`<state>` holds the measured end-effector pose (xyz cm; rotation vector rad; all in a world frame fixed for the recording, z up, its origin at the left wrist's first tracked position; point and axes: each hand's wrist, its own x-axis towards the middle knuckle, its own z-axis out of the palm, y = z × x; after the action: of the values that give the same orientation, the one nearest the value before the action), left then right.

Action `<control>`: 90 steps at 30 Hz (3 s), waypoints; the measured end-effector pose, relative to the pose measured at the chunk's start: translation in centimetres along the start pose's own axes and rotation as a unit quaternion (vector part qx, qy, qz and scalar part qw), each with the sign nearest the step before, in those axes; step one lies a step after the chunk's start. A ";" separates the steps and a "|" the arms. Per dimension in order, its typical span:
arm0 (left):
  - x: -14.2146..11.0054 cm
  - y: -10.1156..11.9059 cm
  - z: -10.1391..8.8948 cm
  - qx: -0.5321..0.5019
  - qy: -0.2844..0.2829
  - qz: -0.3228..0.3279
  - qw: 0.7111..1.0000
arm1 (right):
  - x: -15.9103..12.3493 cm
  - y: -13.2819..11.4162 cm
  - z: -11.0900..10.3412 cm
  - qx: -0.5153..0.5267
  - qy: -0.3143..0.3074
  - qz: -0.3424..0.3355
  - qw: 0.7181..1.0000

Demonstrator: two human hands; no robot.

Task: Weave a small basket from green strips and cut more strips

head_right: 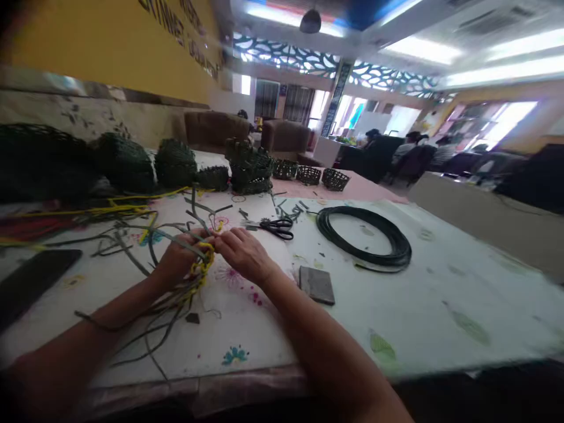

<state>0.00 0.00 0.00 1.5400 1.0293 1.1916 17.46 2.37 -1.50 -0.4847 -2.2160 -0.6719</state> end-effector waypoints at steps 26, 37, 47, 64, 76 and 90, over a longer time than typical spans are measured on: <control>0.4 -1.4 -1.3 0.090 -0.096 0.094 0.987 | 0.8 -0.8 -0.2 0.573 -0.136 0.424 0.688; 1.0 -0.8 -2.2 0.045 -0.054 0.101 0.992 | 0.6 -2.3 0.1 0.165 0.002 0.164 0.973; 0.9 -0.3 -1.9 0.018 -0.058 0.105 0.993 | 0.7 -1.3 -0.9 -0.033 0.058 0.010 0.998; 0.4 -0.8 -1.6 0.087 -0.001 0.076 0.993 | 0.3 -1.6 0.2 0.013 0.111 0.168 0.980; 0.8 -1.0 -1.6 0.199 -0.077 0.085 0.973 | 0.5 -1.8 0.0 0.165 0.063 0.236 0.956; 0.7 -0.9 -1.9 0.116 0.010 0.076 0.990 | 0.7 -2.2 0.8 0.384 -0.034 0.402 0.830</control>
<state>-1.76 1.19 -0.44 1.8176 1.1115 1.2258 15.39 1.18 -2.09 -0.9083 -1.8619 0.6722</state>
